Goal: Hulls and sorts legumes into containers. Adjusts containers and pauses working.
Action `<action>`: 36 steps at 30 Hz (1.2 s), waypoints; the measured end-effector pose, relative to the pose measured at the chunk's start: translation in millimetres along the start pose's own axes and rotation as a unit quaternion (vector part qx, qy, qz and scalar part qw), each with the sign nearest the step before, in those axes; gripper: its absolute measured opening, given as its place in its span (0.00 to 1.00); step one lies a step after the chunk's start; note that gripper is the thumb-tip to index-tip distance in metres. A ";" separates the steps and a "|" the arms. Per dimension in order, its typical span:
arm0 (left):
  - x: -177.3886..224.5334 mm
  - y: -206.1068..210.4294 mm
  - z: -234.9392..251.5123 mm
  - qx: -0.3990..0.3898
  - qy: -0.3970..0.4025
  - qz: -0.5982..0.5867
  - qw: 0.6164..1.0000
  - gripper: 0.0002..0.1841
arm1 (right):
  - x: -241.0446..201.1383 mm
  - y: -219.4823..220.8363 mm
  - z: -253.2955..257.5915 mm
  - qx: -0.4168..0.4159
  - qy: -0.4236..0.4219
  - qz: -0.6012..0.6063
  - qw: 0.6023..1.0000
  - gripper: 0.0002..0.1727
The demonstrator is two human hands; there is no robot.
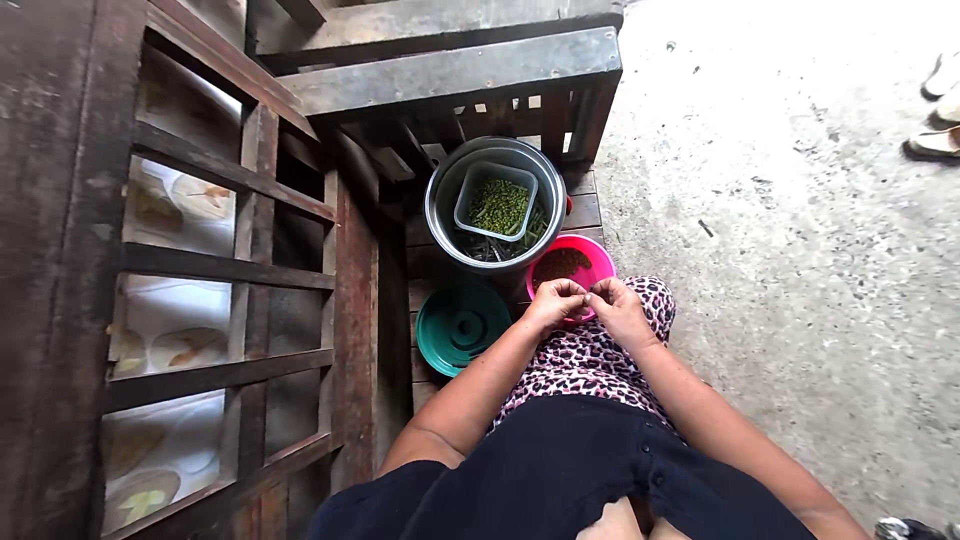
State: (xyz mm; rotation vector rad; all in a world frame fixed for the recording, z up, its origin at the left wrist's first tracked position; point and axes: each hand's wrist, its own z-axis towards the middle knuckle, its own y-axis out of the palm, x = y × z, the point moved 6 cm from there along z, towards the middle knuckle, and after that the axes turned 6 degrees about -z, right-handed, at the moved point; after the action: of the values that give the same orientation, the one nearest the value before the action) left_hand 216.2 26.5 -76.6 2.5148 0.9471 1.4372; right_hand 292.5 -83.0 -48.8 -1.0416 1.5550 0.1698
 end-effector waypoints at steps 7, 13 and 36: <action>-1.7 5.8 -4.8 0.035 0.145 0.067 0.987 0.07 | 15.3 -4.6 -0.7 -0.040 0.133 0.067 0.988 0.09; 0.3 16.9 -12.8 0.049 0.201 0.077 0.975 0.07 | 23.7 -8.9 -3.3 -0.030 0.156 0.161 0.974 0.11; 0.8 -2.1 -1.6 -0.004 0.113 0.105 0.988 0.03 | 20.0 6.0 7.1 -0.076 0.064 0.095 0.990 0.11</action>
State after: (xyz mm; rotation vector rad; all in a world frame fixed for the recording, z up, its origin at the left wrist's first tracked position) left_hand 214.3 28.3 -75.9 2.5499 0.7167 1.8144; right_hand 295.5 -85.2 -70.5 -1.0366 1.7814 0.3630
